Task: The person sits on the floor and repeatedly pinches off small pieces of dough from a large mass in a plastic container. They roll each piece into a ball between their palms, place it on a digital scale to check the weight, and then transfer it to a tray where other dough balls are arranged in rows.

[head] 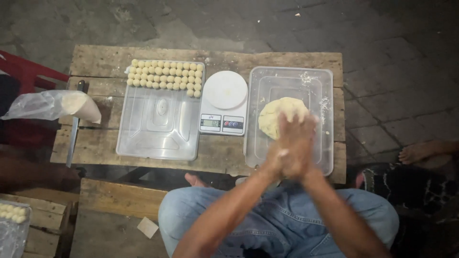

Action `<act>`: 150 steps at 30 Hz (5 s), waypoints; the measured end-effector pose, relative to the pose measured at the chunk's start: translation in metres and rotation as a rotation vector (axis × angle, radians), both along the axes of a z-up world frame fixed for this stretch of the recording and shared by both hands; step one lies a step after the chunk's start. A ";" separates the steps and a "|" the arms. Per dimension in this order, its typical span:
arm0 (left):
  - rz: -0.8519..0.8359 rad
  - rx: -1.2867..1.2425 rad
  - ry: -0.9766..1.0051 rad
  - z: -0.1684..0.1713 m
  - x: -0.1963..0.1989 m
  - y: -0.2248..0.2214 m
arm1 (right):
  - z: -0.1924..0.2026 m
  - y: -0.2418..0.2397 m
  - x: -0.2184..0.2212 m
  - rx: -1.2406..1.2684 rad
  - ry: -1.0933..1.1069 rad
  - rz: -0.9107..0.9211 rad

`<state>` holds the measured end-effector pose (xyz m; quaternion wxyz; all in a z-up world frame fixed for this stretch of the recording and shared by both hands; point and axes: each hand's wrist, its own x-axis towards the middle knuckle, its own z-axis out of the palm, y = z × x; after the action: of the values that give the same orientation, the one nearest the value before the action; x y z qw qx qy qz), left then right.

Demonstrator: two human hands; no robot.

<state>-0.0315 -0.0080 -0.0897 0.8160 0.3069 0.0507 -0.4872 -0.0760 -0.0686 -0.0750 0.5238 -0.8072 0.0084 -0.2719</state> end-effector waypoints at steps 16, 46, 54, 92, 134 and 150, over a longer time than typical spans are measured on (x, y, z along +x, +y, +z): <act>0.195 -0.280 0.040 0.058 0.015 -0.003 | 0.034 -0.027 0.021 -0.312 -0.052 -0.149; 0.528 -0.735 0.004 0.029 0.004 -0.023 | 0.018 0.000 0.023 -0.959 -0.011 -0.069; 0.185 -0.193 -0.031 0.136 0.040 0.038 | -0.003 -0.011 0.025 -1.105 0.038 -0.194; 0.056 0.093 0.269 0.035 0.047 0.021 | 0.111 0.003 0.024 -0.276 -0.043 -0.294; 0.415 1.282 -1.331 -0.060 0.304 0.188 | -0.026 -0.073 -0.061 0.315 0.300 -0.523; 0.438 1.197 -1.247 -0.070 0.311 0.194 | -0.039 -0.080 -0.060 0.317 0.312 -0.501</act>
<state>0.2791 0.1858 -0.1593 0.4731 0.8743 -0.0991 0.0432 -0.1360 -0.1489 -0.1144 0.5523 -0.7203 0.3289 -0.2608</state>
